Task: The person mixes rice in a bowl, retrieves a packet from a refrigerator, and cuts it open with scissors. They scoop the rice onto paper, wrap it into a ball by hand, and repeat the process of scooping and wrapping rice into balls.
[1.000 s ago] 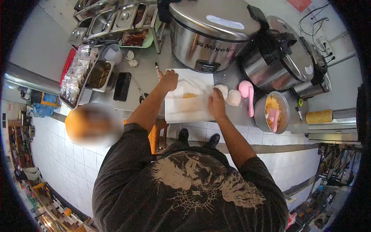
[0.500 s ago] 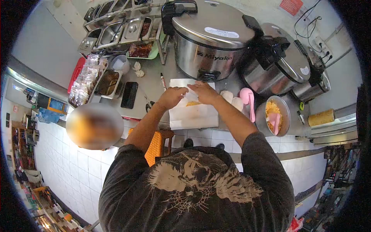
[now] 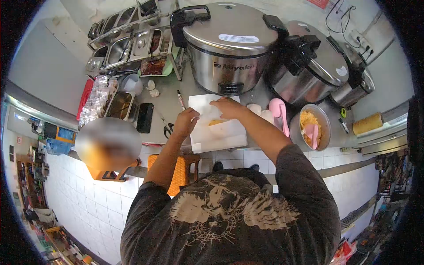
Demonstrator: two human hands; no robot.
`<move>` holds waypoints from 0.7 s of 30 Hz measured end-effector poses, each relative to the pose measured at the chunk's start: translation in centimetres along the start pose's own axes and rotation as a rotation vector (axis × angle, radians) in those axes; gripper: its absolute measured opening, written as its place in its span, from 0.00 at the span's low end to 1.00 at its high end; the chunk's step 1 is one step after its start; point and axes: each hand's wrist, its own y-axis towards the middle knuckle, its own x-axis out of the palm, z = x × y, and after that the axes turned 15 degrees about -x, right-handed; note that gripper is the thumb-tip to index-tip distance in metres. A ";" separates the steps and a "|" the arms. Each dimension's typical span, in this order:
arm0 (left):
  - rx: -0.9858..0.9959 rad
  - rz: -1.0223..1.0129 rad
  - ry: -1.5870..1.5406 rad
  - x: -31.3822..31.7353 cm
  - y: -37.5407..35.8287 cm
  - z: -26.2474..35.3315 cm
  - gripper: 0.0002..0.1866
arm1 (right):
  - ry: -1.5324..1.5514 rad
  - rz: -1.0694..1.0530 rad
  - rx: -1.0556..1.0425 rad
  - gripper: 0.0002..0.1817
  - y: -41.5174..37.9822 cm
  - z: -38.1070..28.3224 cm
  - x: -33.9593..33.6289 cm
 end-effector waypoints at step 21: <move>0.028 -0.089 0.364 7.2 -12.5 8.2 0.31 | -0.149 -0.028 -0.259 0.28 -6.0 -4.1 2.2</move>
